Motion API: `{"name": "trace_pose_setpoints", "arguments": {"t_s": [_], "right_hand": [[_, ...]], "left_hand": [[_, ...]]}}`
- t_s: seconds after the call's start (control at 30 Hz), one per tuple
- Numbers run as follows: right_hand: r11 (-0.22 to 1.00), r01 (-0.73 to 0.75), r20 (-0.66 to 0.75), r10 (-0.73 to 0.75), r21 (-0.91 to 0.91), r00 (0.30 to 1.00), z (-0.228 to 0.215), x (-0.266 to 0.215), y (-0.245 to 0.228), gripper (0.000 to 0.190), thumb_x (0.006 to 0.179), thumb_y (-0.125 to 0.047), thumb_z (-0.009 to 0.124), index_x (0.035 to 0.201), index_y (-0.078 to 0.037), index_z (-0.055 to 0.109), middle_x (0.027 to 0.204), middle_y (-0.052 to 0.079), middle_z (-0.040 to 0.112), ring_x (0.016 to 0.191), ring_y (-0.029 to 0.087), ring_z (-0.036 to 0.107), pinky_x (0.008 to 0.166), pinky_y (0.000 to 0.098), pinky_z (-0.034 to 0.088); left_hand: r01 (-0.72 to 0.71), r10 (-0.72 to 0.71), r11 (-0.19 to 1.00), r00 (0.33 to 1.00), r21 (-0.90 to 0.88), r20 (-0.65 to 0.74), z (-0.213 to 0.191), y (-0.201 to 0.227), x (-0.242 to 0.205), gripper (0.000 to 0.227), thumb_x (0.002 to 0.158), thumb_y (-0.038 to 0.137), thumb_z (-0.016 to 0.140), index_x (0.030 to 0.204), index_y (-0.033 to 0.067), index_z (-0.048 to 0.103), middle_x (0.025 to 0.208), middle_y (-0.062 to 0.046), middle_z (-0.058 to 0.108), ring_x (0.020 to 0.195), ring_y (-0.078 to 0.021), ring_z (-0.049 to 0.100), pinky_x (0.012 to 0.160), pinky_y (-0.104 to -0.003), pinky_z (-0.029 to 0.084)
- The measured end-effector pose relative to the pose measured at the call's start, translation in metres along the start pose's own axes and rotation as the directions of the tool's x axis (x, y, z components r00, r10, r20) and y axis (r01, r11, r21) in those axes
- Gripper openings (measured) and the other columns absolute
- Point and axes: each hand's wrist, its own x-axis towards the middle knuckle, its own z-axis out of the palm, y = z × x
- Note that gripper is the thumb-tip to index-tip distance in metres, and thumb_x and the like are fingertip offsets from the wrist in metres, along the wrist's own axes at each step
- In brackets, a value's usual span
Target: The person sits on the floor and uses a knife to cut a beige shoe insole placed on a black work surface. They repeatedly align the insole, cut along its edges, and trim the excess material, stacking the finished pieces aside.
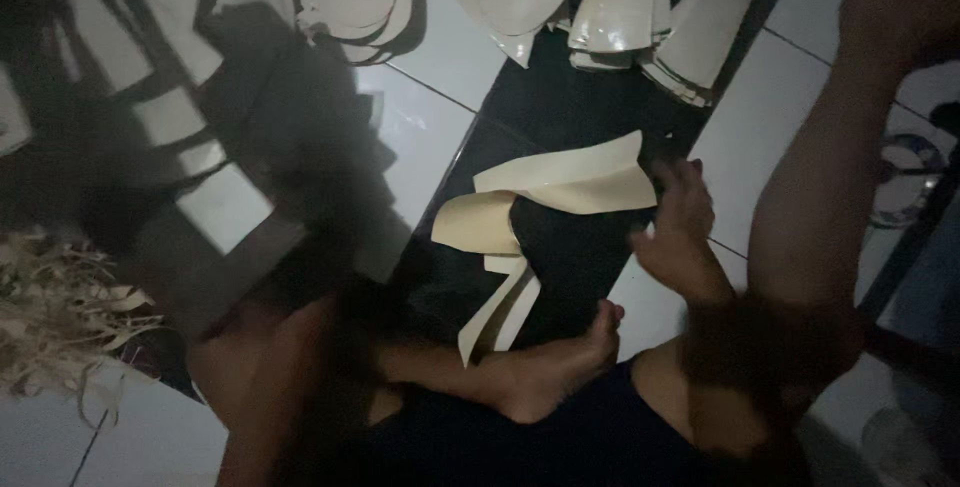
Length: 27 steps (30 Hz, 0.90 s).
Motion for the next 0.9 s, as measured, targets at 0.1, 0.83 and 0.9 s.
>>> {"name": "trace_pose_setpoints", "arguments": {"t_s": [0.1, 0.83, 0.9], "right_hand": [[0.982, 0.145, 0.038, -0.141, -0.119, 0.989, 0.002, 0.001, -0.011, 0.11, 0.064, -0.023, 0.091, 0.153, -0.005, 0.029, 0.157, 0.033, 0.023, 0.142, 0.052, 0.023, 0.113, 0.0661, 0.016], [0.937, 0.292, -0.104, -0.315, -0.192, 0.943, 0.039, 0.006, -0.067, 0.056, 0.079, -0.037, 0.081, 0.127, -0.011, 0.069, 0.14, 0.02, 0.055, 0.133, 0.043, 0.042, 0.103, 0.0637, 0.028], [0.983, 0.09, -0.061, -0.1, -0.16, 0.993, 0.027, 0.003, -0.059, 0.067, 0.072, -0.033, 0.083, 0.132, -0.008, 0.065, 0.139, 0.03, 0.049, 0.129, 0.046, 0.042, 0.104, 0.0603, 0.034]], "left_hand": [[-0.113, 0.11, 0.993, 0.991, 0.04, 0.083, 0.04, -0.051, 0.043, 0.037, 0.093, 0.014, 0.067, 0.125, -0.0019, 0.063, 0.122, -0.021, 0.066, 0.113, -0.0331, 0.061, 0.098, -0.049, 0.046], [-0.778, 0.554, 0.336, 0.619, 0.53, 0.557, 0.113, -0.028, 0.132, 0.035, 0.071, 0.019, 0.078, 0.106, 0.016, 0.073, 0.109, -0.008, 0.07, 0.107, -0.0285, 0.065, 0.095, -0.048, 0.046], [-0.764, 0.592, 0.357, 0.63, 0.537, 0.502, 0.103, -0.04, 0.143, 0.03, 0.077, 0.02, 0.076, 0.106, 0.0167, 0.074, 0.108, -0.007, 0.071, 0.102, -0.0283, 0.066, 0.089, -0.047, 0.049]]}}
